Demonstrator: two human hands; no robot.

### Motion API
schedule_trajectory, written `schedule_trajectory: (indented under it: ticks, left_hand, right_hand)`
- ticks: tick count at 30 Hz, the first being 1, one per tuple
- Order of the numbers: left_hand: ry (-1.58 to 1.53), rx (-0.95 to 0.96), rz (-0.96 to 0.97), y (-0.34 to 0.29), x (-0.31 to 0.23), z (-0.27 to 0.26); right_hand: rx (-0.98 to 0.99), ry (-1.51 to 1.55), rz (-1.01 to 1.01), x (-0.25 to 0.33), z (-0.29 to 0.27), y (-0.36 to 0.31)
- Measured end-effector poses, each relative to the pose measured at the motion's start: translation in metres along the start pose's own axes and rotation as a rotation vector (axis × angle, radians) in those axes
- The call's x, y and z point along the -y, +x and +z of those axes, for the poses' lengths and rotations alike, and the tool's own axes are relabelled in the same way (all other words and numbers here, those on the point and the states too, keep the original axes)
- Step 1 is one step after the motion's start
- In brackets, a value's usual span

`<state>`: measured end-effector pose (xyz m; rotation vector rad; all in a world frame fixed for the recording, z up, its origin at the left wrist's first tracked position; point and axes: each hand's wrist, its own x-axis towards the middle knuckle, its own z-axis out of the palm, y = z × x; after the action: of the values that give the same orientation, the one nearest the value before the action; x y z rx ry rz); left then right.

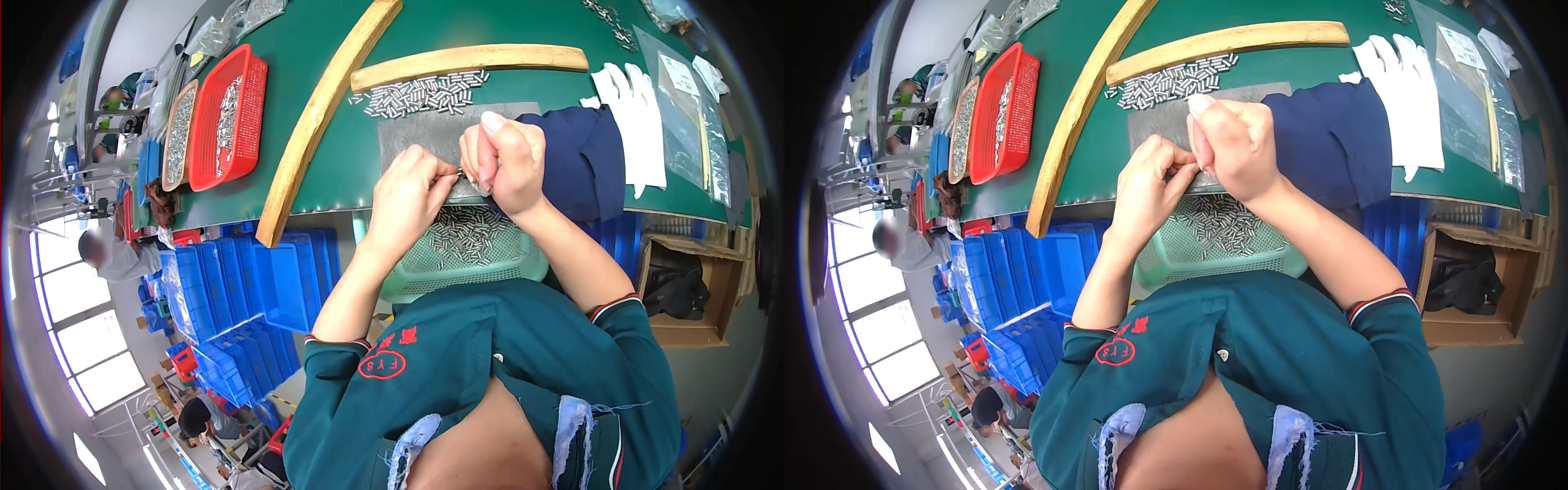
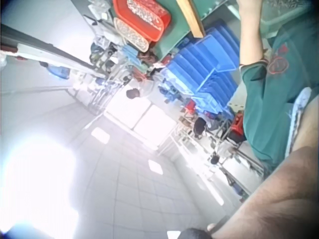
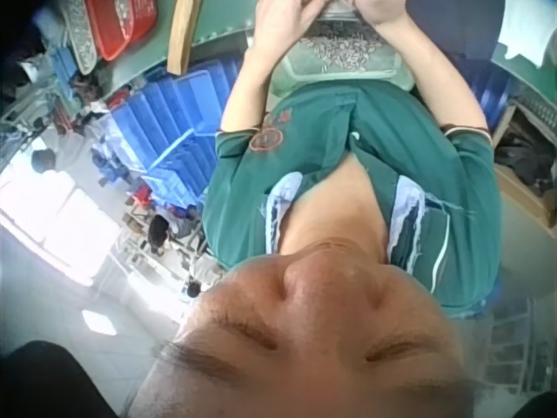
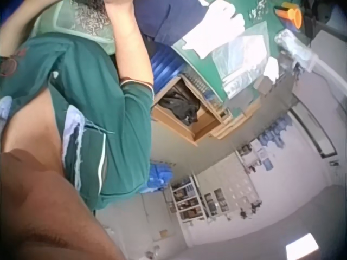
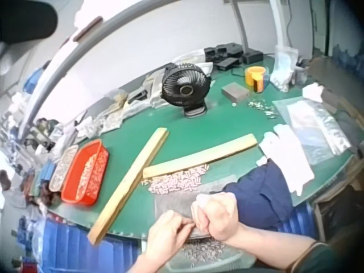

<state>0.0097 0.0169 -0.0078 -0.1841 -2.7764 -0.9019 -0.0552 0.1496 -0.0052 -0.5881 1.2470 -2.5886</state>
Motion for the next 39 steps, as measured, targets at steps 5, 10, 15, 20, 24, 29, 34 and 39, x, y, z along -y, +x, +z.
schedule_trajectory:
  ticks: [5, 10, 15, 20, 24, 29, 34, 39]
  left_hand:
    - [-0.046, 0.032, -0.121, -0.003, 0.003, 0.002]
    - [-0.04, 0.027, -0.056, -0.004, 0.003, 0.001]
    - [-0.105, 0.031, -0.109, -0.002, 0.002, 0.002]
    - [-0.079, 0.045, -0.081, -0.001, 0.003, 0.0]
    - [-0.033, 0.051, 0.021, 0.003, 0.003, -0.003]
    - [0.018, 0.098, -0.026, 0.004, -0.005, -0.004]
    - [0.07, 0.119, 0.119, 0.004, -0.002, -0.007]
    - [-0.128, 0.005, -0.022, -0.004, -0.004, -0.001]
  right_hand:
    - [-0.048, 0.023, -0.014, -0.004, -0.002, 0.001]
    - [-0.137, 0.131, 0.009, 0.001, -0.003, 0.002]
    - [-0.123, 0.095, -0.029, 0.0, -0.004, 0.0]
    - [-0.101, 0.117, -0.03, -0.003, -0.004, 0.0]
    - [0.074, -0.039, -0.085, -0.003, -0.005, 0.0]
    - [-0.076, 0.022, -0.004, -0.001, -0.004, 0.0]
    - [-0.158, 0.127, 0.03, 0.001, -0.007, 0.0]
    - [-0.138, 0.113, 0.035, 0.002, -0.007, -0.001]
